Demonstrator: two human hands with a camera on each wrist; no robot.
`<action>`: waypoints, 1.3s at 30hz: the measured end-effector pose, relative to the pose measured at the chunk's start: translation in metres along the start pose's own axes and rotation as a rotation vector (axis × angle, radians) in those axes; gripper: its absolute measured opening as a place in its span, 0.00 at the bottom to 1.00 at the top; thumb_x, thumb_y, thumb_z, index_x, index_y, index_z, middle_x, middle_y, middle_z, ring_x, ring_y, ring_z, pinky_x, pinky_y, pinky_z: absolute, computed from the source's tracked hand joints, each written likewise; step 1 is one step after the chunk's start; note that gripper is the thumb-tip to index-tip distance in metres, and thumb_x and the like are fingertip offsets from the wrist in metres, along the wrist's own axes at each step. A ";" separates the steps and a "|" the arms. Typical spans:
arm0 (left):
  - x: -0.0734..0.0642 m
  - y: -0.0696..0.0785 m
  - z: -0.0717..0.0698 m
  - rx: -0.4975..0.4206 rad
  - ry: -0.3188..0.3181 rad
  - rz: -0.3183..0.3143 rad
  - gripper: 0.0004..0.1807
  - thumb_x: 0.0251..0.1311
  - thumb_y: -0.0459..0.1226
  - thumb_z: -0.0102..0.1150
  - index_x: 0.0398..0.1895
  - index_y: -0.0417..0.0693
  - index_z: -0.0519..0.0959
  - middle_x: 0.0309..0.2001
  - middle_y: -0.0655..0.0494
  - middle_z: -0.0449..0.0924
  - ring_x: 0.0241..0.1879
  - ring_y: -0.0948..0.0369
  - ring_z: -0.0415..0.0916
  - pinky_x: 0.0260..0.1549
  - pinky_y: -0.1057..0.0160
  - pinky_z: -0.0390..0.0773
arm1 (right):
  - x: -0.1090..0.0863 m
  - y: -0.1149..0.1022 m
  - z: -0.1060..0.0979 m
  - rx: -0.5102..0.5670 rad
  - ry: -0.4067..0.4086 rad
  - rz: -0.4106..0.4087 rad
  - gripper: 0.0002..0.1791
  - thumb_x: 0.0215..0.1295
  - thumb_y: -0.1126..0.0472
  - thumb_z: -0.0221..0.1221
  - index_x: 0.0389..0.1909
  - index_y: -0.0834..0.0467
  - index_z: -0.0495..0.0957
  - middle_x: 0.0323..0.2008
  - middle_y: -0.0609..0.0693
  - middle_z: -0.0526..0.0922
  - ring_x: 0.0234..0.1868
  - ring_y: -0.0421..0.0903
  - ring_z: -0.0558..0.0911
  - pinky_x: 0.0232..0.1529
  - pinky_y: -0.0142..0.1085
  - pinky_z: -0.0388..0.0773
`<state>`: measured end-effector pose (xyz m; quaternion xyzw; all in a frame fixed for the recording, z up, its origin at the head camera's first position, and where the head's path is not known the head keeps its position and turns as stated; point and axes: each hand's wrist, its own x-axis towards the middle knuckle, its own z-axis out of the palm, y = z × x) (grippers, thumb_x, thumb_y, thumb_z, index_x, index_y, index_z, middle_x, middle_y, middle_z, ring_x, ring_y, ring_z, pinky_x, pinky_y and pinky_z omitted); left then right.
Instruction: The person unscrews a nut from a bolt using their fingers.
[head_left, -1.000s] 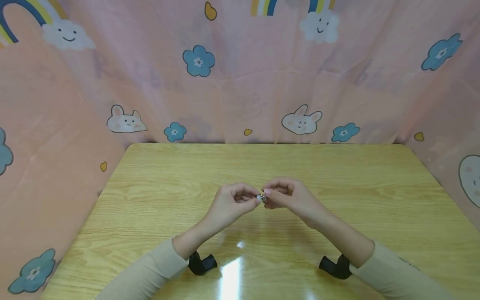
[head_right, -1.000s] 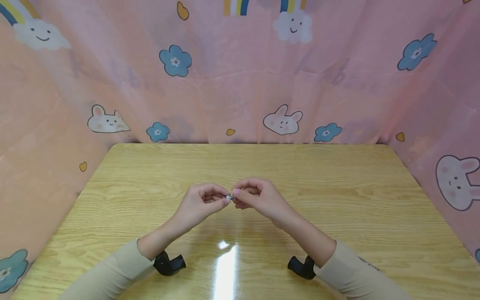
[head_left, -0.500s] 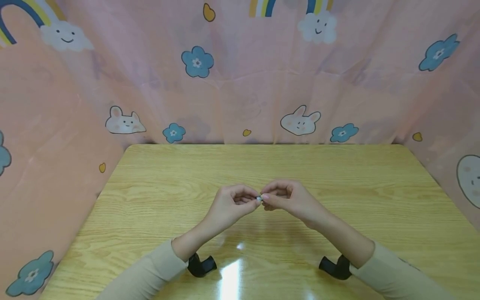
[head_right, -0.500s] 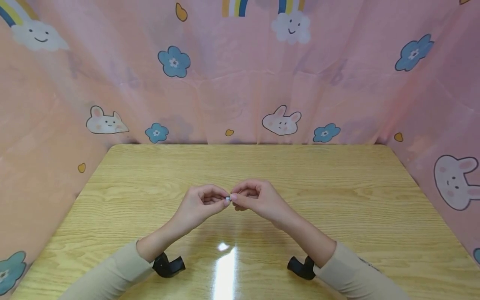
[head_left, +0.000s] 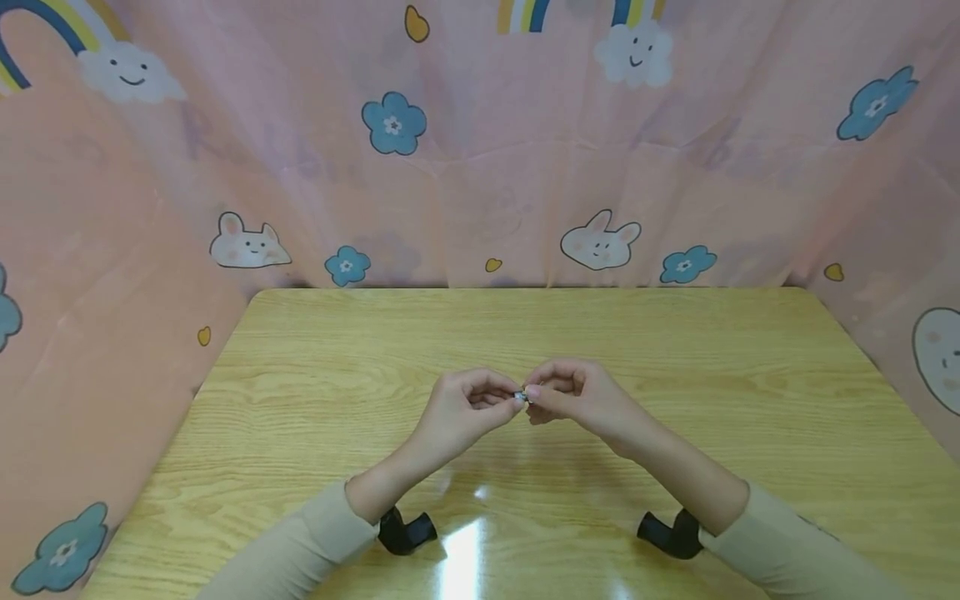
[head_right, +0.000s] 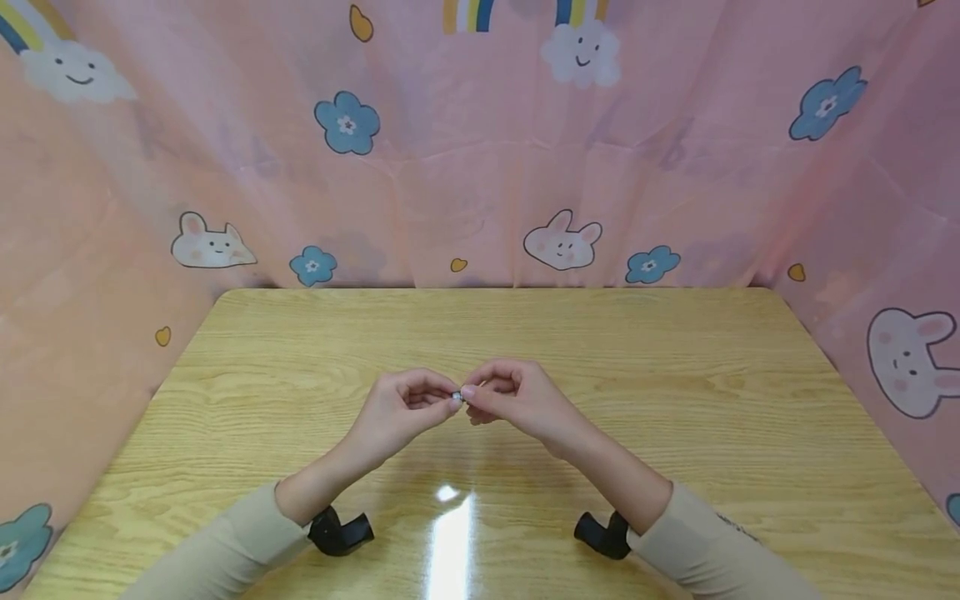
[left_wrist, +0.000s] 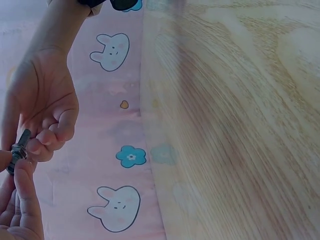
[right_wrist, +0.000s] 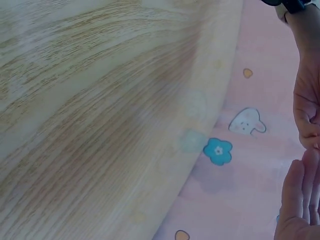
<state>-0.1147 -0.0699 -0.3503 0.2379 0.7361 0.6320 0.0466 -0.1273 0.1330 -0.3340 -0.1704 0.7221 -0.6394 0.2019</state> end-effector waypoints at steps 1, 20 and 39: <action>0.000 0.000 0.000 0.002 0.000 -0.003 0.07 0.58 0.32 0.61 0.38 0.36 0.81 0.36 0.48 0.82 0.33 0.58 0.80 0.34 0.63 0.81 | 0.000 0.000 0.000 0.003 -0.002 -0.002 0.15 0.65 0.62 0.57 0.44 0.71 0.73 0.33 0.57 0.82 0.35 0.46 0.83 0.43 0.43 0.80; 0.000 0.001 0.001 0.005 -0.002 -0.015 0.08 0.58 0.33 0.61 0.38 0.37 0.81 0.35 0.47 0.83 0.33 0.60 0.80 0.33 0.63 0.81 | -0.002 0.000 -0.004 0.014 0.026 -0.008 0.13 0.61 0.64 0.60 0.41 0.70 0.75 0.34 0.52 0.82 0.36 0.45 0.82 0.44 0.39 0.79; -0.001 0.001 0.001 0.011 0.006 -0.016 0.07 0.58 0.30 0.60 0.38 0.36 0.81 0.35 0.48 0.82 0.33 0.59 0.80 0.33 0.64 0.81 | -0.004 0.002 -0.005 -0.018 0.012 -0.033 0.15 0.58 0.66 0.63 0.43 0.69 0.75 0.40 0.52 0.79 0.44 0.48 0.79 0.43 0.38 0.79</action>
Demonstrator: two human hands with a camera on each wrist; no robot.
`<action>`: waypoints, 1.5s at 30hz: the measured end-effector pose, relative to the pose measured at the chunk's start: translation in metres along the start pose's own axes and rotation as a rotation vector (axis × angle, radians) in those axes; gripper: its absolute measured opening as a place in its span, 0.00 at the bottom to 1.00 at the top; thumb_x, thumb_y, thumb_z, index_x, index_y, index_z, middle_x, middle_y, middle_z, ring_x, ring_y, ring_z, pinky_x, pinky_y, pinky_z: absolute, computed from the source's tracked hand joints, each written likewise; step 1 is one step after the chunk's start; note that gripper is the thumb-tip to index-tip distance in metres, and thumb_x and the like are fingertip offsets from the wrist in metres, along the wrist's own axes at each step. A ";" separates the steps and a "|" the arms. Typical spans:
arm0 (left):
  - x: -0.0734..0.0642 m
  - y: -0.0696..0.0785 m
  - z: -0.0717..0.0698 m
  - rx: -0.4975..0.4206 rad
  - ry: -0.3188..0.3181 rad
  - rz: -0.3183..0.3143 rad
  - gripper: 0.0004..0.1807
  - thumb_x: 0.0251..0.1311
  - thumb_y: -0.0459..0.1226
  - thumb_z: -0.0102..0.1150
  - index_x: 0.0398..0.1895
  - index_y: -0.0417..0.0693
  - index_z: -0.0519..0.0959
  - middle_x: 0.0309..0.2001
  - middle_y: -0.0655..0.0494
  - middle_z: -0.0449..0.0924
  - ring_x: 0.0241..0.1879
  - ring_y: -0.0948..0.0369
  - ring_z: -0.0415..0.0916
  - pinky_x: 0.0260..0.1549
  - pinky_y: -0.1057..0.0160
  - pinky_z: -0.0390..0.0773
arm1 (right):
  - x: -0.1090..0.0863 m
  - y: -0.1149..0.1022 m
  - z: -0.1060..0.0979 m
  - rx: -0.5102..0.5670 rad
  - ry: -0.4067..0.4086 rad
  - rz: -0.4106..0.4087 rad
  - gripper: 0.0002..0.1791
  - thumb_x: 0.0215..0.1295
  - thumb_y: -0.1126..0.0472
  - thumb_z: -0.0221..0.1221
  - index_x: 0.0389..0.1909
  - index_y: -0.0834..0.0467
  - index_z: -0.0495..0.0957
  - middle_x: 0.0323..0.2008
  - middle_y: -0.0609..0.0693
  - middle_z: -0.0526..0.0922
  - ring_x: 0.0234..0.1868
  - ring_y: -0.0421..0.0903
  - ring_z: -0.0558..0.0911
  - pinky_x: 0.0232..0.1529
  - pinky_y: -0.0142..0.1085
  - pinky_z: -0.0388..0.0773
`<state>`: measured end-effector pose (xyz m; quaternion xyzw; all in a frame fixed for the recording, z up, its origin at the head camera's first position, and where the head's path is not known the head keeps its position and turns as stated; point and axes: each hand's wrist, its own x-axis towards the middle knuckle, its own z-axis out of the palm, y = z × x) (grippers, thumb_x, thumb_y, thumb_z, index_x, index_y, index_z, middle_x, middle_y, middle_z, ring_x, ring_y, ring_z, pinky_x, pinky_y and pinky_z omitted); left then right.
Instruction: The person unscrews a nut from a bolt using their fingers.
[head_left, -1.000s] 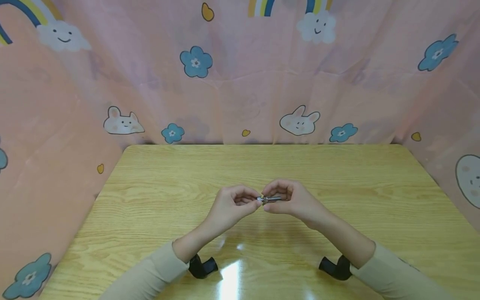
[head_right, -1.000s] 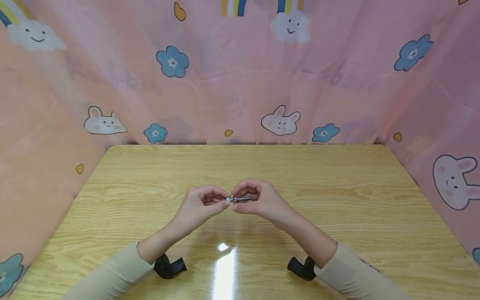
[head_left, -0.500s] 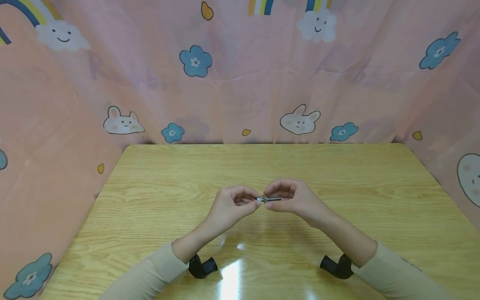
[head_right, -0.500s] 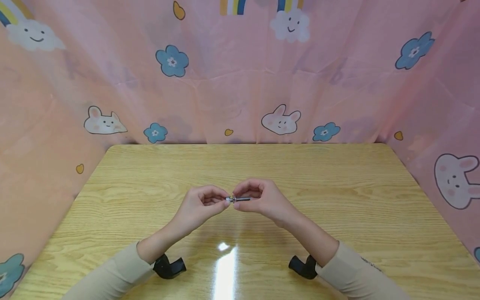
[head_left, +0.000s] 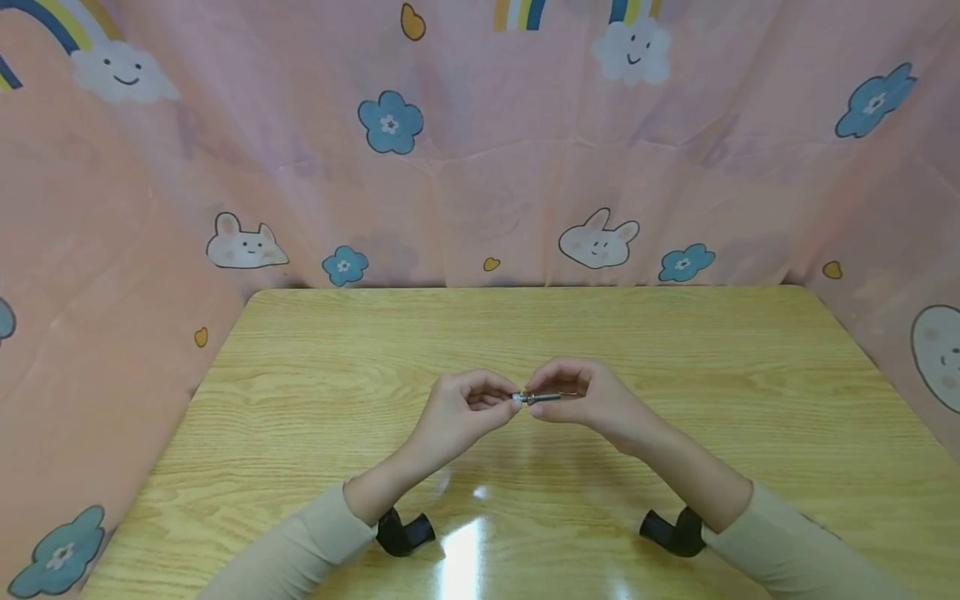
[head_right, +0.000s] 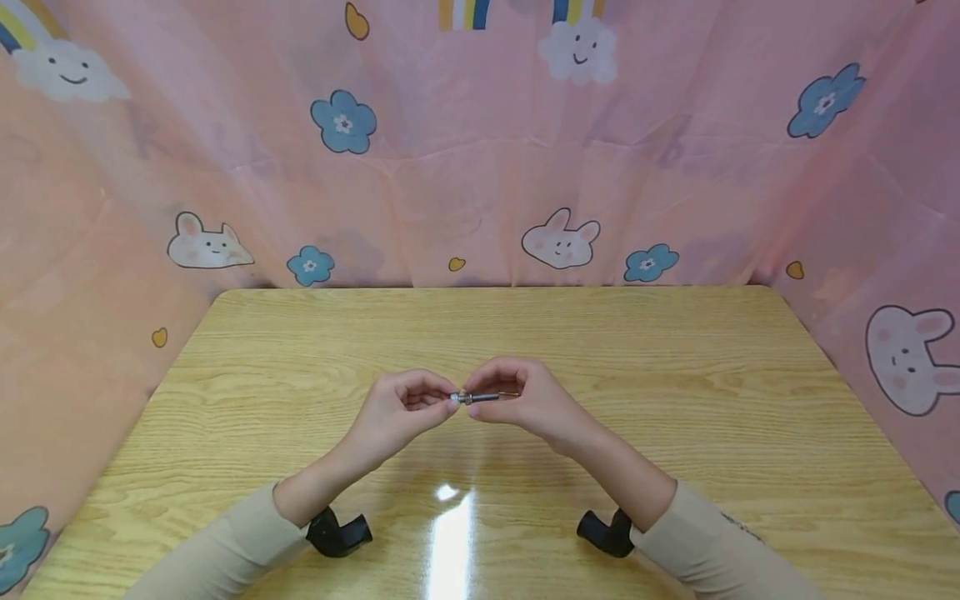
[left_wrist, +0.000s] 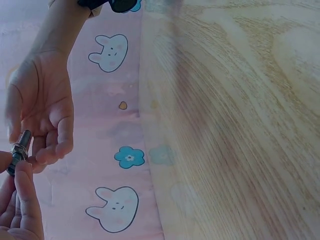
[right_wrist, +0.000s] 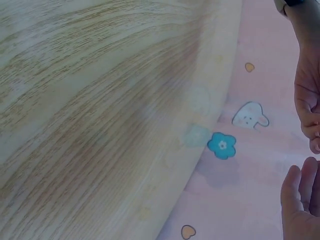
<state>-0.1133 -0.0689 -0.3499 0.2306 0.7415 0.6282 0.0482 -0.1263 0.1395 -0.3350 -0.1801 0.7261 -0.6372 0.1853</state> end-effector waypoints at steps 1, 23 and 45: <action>0.000 0.000 0.000 -0.002 0.000 0.000 0.07 0.57 0.30 0.60 0.38 0.36 0.81 0.36 0.47 0.82 0.33 0.59 0.80 0.33 0.64 0.81 | 0.000 0.000 0.000 0.002 -0.001 -0.003 0.16 0.58 0.65 0.62 0.44 0.70 0.75 0.40 0.52 0.79 0.44 0.48 0.79 0.44 0.38 0.79; -0.004 0.018 0.001 0.013 0.002 -0.047 0.06 0.57 0.26 0.58 0.36 0.31 0.80 0.35 0.43 0.82 0.32 0.58 0.80 0.33 0.65 0.81 | 0.003 0.004 0.002 0.085 -0.002 0.059 0.13 0.65 0.61 0.57 0.42 0.69 0.73 0.32 0.51 0.82 0.33 0.45 0.82 0.40 0.40 0.81; -0.006 0.023 -0.001 0.027 0.010 -0.094 0.06 0.57 0.27 0.59 0.37 0.33 0.80 0.35 0.45 0.82 0.32 0.61 0.79 0.34 0.65 0.80 | 0.001 0.001 0.006 -0.007 0.010 -0.013 0.15 0.59 0.67 0.61 0.45 0.69 0.74 0.42 0.55 0.77 0.45 0.47 0.78 0.44 0.38 0.78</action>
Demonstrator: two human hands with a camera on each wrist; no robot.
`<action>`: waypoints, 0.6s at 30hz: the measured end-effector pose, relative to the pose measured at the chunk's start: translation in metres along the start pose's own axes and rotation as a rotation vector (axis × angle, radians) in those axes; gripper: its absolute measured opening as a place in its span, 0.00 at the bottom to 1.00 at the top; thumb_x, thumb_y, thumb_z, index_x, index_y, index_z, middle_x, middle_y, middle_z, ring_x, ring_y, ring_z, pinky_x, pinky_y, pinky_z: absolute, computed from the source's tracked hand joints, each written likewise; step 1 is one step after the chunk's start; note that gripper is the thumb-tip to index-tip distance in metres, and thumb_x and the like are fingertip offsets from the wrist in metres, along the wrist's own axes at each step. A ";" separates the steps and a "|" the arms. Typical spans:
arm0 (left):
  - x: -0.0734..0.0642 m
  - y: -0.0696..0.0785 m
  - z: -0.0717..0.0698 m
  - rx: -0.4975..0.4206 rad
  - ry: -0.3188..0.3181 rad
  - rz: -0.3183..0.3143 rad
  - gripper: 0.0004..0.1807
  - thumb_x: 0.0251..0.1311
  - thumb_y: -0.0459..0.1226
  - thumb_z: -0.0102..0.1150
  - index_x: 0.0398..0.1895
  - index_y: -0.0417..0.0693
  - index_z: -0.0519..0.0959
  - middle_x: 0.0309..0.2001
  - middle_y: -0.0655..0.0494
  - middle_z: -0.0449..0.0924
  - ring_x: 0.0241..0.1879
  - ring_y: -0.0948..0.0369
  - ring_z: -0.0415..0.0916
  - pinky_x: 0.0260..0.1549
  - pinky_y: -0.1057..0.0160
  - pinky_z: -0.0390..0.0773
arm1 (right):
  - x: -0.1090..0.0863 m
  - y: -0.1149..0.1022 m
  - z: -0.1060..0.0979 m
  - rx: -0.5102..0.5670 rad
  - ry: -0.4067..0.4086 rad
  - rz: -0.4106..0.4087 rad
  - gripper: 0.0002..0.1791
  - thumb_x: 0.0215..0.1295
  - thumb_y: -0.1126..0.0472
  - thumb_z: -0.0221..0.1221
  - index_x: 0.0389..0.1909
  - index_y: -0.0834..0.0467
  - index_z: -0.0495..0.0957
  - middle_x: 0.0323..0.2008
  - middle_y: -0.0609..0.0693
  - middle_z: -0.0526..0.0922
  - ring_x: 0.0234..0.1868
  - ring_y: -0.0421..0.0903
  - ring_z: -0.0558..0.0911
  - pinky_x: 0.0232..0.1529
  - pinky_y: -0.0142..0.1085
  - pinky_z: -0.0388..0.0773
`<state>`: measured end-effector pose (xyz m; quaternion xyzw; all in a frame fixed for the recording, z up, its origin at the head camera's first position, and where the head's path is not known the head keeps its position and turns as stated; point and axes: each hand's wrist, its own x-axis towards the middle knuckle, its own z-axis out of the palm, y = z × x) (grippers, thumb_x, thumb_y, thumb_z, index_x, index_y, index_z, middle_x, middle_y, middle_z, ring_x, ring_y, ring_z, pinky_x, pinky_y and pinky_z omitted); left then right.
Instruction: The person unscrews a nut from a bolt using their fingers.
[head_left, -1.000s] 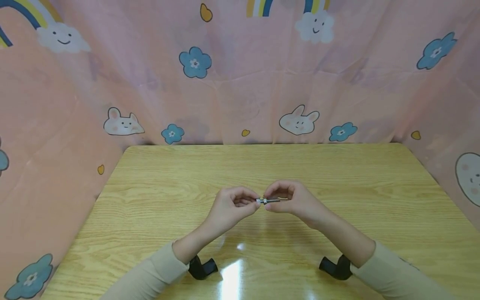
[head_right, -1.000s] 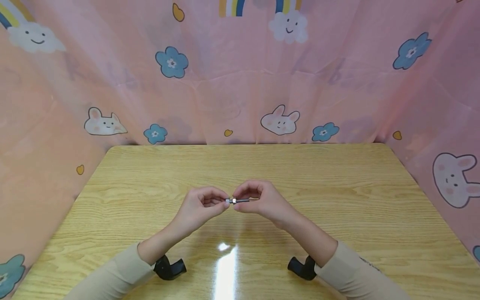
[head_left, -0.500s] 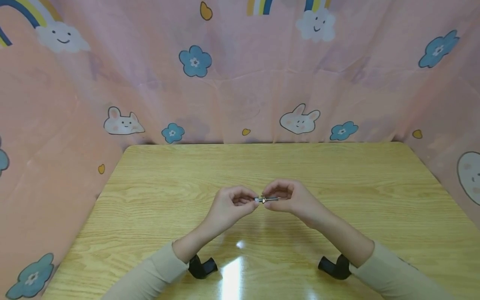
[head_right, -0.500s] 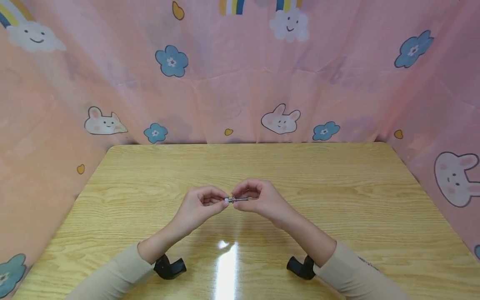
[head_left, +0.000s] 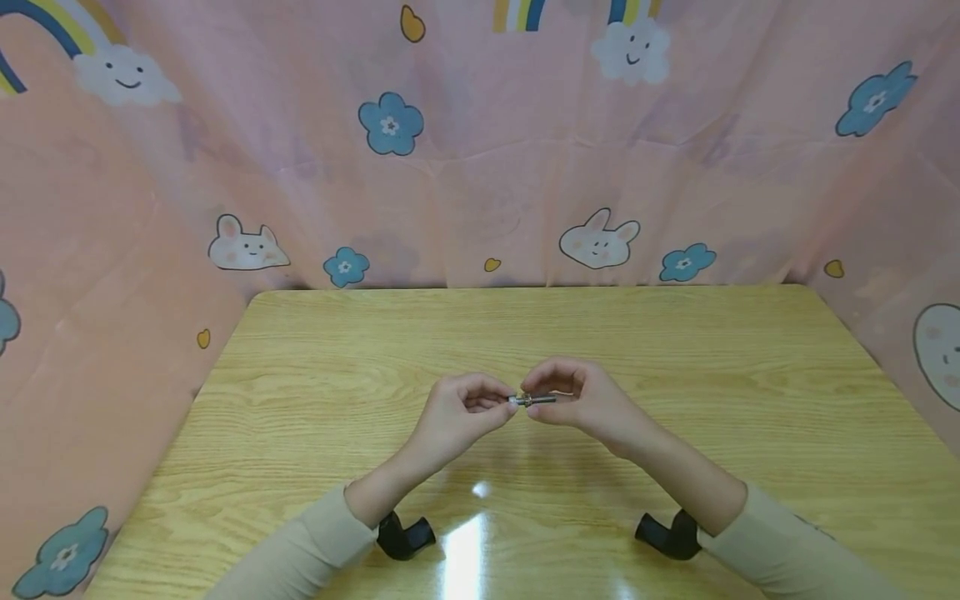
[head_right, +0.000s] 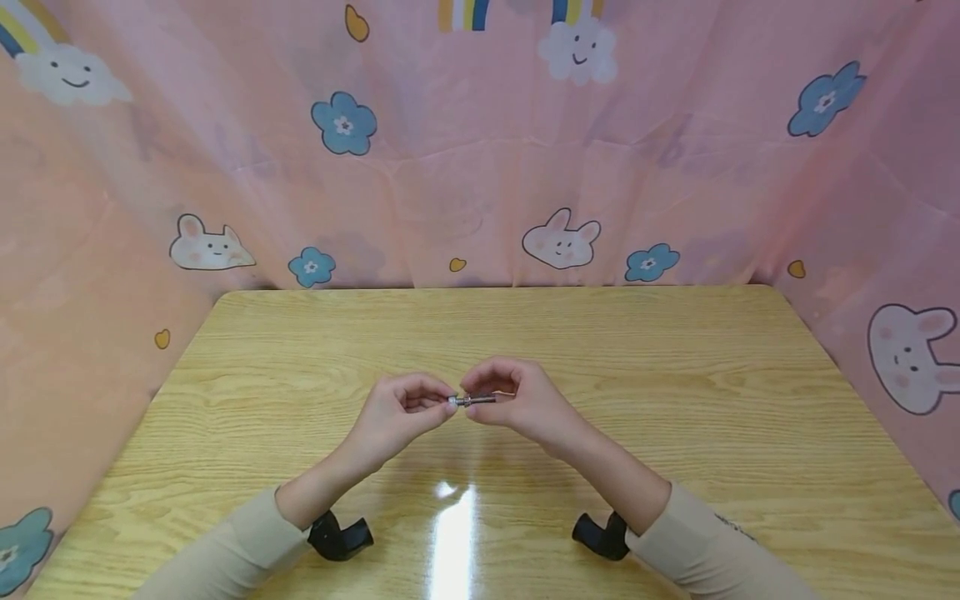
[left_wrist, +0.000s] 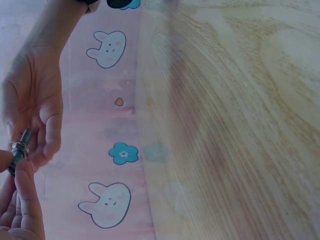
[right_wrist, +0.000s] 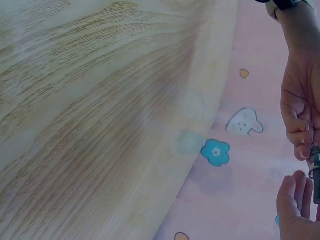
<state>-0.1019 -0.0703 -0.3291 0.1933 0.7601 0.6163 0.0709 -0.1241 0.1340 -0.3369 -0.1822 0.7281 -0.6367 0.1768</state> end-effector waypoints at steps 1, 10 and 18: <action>0.000 0.000 0.000 -0.002 0.001 -0.004 0.06 0.57 0.28 0.59 0.37 0.33 0.80 0.35 0.45 0.82 0.32 0.61 0.79 0.34 0.65 0.80 | 0.000 0.000 0.000 -0.004 0.003 0.001 0.15 0.59 0.66 0.61 0.45 0.68 0.74 0.43 0.56 0.77 0.45 0.47 0.78 0.44 0.38 0.78; 0.001 0.001 0.001 -0.007 0.010 0.007 0.06 0.57 0.28 0.59 0.37 0.33 0.80 0.35 0.45 0.82 0.31 0.65 0.78 0.33 0.66 0.81 | 0.001 0.002 -0.001 0.030 0.014 0.031 0.15 0.66 0.62 0.56 0.43 0.72 0.73 0.33 0.54 0.81 0.34 0.44 0.82 0.40 0.40 0.81; 0.001 0.003 0.001 -0.015 0.010 0.011 0.06 0.57 0.27 0.59 0.37 0.33 0.80 0.34 0.45 0.82 0.30 0.66 0.78 0.33 0.66 0.80 | 0.000 -0.002 -0.002 -0.002 0.032 0.019 0.16 0.57 0.66 0.63 0.45 0.69 0.74 0.40 0.56 0.78 0.41 0.47 0.80 0.41 0.39 0.80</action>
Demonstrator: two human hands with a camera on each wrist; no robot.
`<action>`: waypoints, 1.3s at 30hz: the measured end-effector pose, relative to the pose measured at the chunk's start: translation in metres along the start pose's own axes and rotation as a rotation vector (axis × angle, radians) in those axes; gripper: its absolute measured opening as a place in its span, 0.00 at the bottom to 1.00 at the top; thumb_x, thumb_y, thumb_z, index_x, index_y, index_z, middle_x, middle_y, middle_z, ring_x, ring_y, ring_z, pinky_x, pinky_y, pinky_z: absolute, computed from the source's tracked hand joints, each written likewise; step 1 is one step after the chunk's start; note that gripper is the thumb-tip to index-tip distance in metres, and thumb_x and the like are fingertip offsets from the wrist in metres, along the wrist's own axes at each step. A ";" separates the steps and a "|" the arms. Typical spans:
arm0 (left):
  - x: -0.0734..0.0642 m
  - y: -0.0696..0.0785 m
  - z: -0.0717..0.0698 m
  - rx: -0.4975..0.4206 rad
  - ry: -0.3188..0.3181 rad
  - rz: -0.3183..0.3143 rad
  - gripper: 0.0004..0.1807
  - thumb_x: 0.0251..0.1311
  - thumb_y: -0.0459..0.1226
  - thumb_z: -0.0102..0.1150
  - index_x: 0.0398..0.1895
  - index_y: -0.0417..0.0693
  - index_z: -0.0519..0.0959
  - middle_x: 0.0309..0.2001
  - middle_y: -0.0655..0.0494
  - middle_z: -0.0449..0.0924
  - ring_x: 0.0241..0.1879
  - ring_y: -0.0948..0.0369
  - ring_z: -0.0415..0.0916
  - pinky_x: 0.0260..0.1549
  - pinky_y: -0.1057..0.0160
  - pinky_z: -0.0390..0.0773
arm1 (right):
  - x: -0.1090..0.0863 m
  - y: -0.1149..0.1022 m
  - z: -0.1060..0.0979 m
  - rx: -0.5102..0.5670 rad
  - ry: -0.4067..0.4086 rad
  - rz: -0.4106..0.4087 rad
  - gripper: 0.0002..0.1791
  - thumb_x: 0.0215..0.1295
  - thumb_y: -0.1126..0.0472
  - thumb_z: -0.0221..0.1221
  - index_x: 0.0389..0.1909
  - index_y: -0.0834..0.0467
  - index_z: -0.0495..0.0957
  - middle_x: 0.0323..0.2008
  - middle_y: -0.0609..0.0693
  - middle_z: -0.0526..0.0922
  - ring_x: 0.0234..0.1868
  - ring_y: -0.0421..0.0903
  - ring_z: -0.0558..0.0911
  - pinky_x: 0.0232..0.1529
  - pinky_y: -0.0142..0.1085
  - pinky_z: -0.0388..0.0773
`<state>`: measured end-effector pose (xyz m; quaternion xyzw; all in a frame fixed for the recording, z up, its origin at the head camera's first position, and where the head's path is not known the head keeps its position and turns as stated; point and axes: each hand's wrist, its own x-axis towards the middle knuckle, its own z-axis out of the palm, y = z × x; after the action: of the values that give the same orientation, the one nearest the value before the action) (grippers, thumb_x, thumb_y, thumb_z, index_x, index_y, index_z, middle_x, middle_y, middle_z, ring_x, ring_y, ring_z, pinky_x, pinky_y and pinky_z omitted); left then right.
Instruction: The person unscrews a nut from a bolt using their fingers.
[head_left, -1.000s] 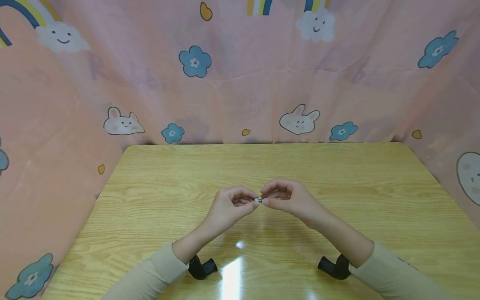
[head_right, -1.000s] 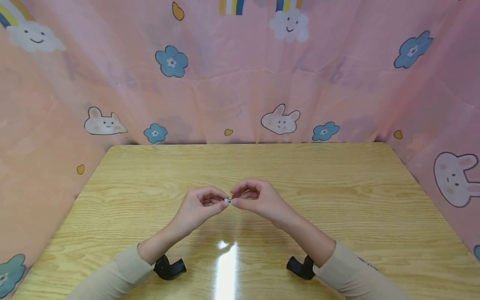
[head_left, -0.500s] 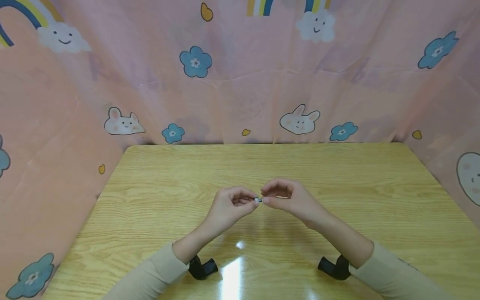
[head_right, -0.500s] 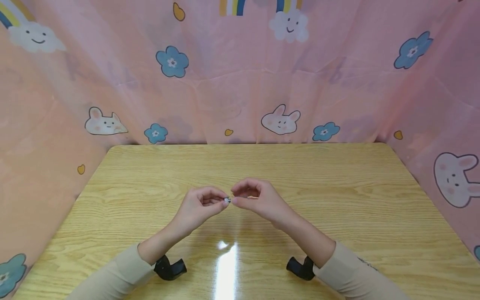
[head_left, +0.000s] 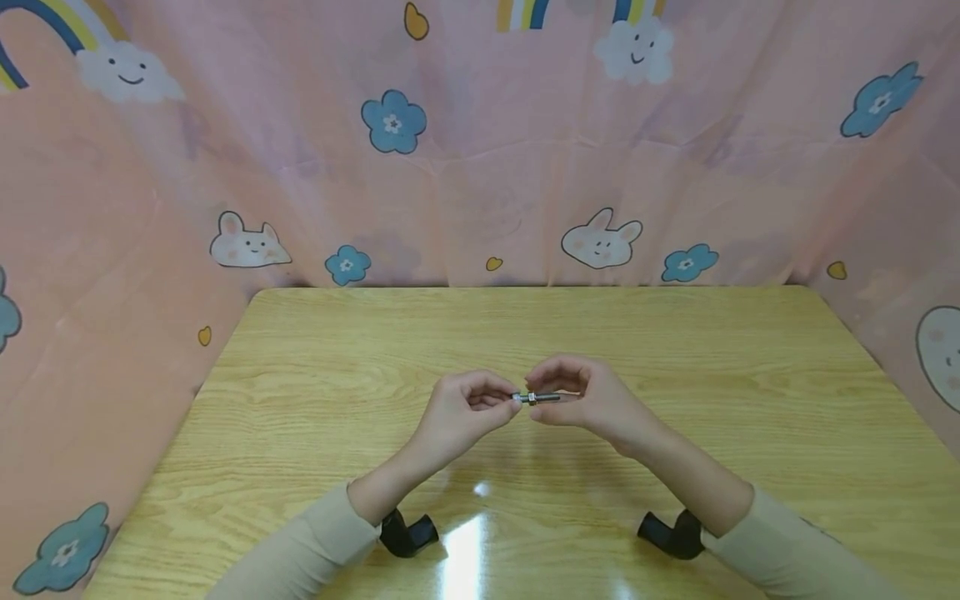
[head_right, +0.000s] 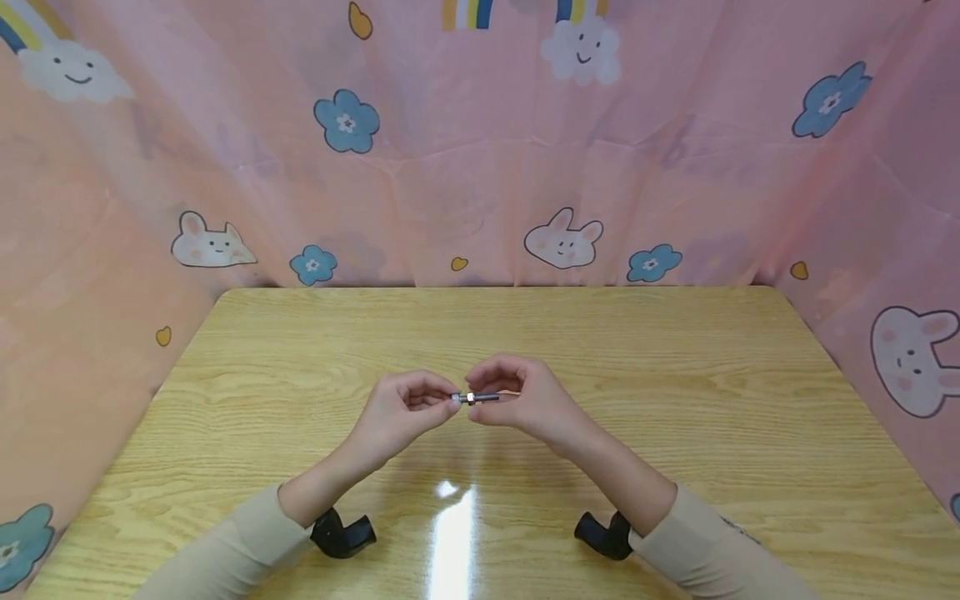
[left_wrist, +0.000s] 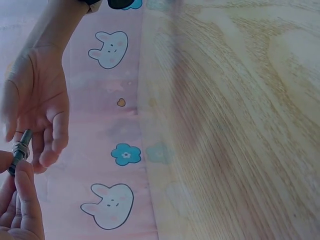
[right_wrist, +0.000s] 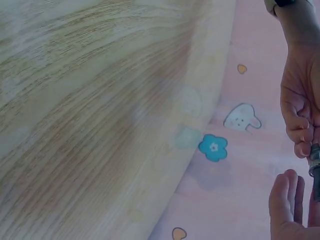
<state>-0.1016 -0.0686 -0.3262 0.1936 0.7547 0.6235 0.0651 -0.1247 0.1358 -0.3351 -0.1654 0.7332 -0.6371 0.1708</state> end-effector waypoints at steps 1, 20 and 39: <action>0.000 0.000 0.000 0.000 0.001 0.000 0.06 0.57 0.27 0.59 0.37 0.33 0.80 0.34 0.45 0.82 0.30 0.67 0.78 0.33 0.66 0.80 | 0.000 0.000 0.000 -0.001 -0.001 0.002 0.16 0.58 0.65 0.62 0.45 0.69 0.74 0.39 0.56 0.79 0.40 0.47 0.80 0.41 0.39 0.80; 0.008 -0.027 -0.001 -0.024 -0.002 0.046 0.07 0.58 0.33 0.61 0.37 0.38 0.81 0.34 0.49 0.82 0.33 0.59 0.80 0.34 0.63 0.81 | 0.003 -0.001 0.001 0.020 -0.006 0.034 0.15 0.65 0.60 0.57 0.44 0.70 0.74 0.35 0.58 0.81 0.36 0.47 0.83 0.42 0.42 0.80; 0.005 -0.025 -0.001 -0.037 0.004 0.024 0.07 0.57 0.33 0.61 0.38 0.38 0.81 0.34 0.50 0.82 0.33 0.60 0.79 0.33 0.64 0.81 | 0.000 -0.003 -0.001 0.016 -0.044 0.018 0.17 0.59 0.65 0.62 0.47 0.69 0.72 0.40 0.55 0.78 0.41 0.46 0.80 0.42 0.38 0.80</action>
<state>-0.1121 -0.0712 -0.3493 0.2003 0.7407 0.6385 0.0598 -0.1249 0.1364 -0.3315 -0.1713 0.7257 -0.6375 0.1938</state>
